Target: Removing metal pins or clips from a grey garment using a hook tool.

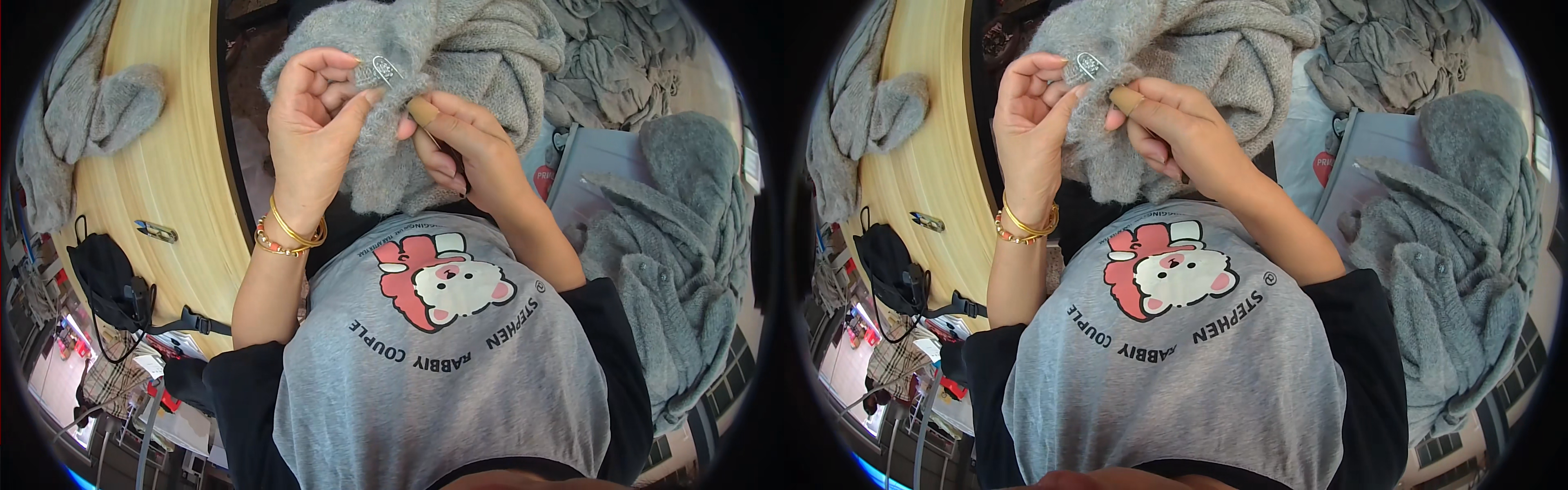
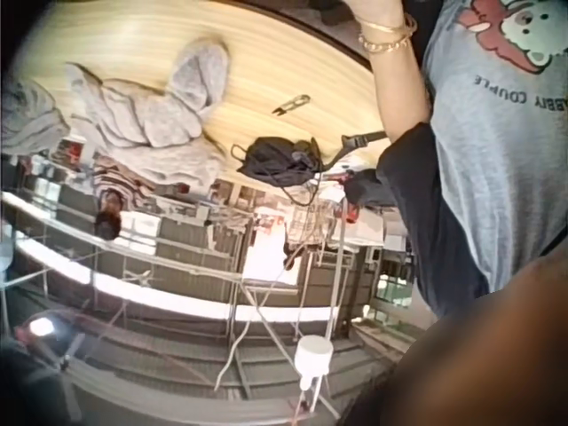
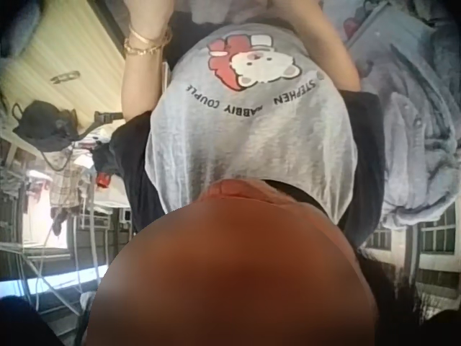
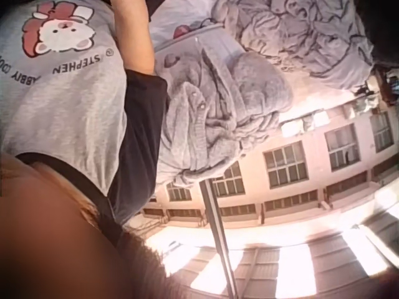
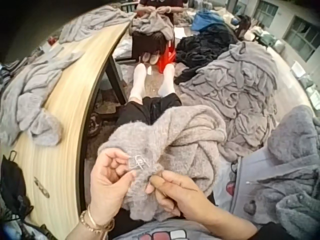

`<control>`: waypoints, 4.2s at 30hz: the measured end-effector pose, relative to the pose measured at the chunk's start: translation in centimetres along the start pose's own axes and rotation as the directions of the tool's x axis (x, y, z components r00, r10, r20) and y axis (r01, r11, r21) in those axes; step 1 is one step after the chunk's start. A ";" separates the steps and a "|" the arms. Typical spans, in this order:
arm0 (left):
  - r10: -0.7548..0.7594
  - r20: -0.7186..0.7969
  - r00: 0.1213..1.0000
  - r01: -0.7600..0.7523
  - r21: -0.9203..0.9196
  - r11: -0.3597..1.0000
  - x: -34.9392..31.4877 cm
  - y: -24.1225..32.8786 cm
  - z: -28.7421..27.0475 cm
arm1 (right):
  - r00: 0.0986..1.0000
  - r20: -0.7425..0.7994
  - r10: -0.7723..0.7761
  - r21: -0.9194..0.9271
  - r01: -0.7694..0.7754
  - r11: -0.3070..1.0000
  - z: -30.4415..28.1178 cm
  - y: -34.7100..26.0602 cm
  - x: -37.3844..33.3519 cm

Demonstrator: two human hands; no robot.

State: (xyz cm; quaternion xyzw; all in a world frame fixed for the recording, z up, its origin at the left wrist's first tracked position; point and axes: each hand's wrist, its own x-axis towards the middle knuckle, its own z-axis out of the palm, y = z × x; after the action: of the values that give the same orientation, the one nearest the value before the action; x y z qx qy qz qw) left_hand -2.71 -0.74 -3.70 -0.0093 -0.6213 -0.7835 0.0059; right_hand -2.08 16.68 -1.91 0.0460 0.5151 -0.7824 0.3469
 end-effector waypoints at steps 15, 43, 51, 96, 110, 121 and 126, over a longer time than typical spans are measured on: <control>0.047 0.058 0.997 -0.039 -0.127 0.991 0.1 -0.4 -0.1 | 0.978 0.191 0.086 0.428 -0.162 0.889 -0.9 0.4 -0.3; 0.006 0.014 1.000 -0.005 -0.132 0.991 -0.7 0.0 0.3 | 0.991 0.004 -0.134 -0.117 0.133 0.984 0.7 1.0 -1.3; 0.298 0.095 0.950 -0.305 0.494 0.814 -0.4 1.5 0.3 | 0.989 -0.084 -0.119 -0.196 0.101 0.975 0.9 0.0 -1.4; -0.194 0.055 0.979 0.185 0.140 0.973 -0.4 -1.2 0.8 | 0.998 -0.025 -0.063 0.194 0.066 0.979 -1.5 2.6 -2.5; -0.111 0.147 0.983 0.077 0.216 0.973 -1.0 -1.0 0.1 | 0.982 0.185 0.033 0.425 -0.111 0.898 -1.2 2.4 -2.0; -0.141 0.097 0.985 0.126 0.143 0.982 -1.8 0.7 1.1 | 0.985 -0.004 -0.172 -0.146 0.169 0.975 -0.5 2.0 -2.6; -0.166 0.081 0.983 0.159 0.092 0.983 -2.1 1.2 1.3 | 0.964 -0.060 -0.258 -0.333 0.225 0.916 -0.4 2.4 -2.7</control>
State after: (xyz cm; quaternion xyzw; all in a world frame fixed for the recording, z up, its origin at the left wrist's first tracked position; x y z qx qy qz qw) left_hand -0.60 0.29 -2.27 0.0070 -0.6526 -0.7529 -0.0852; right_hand 1.28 17.79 -2.79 -0.0355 0.6553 -0.7207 0.2234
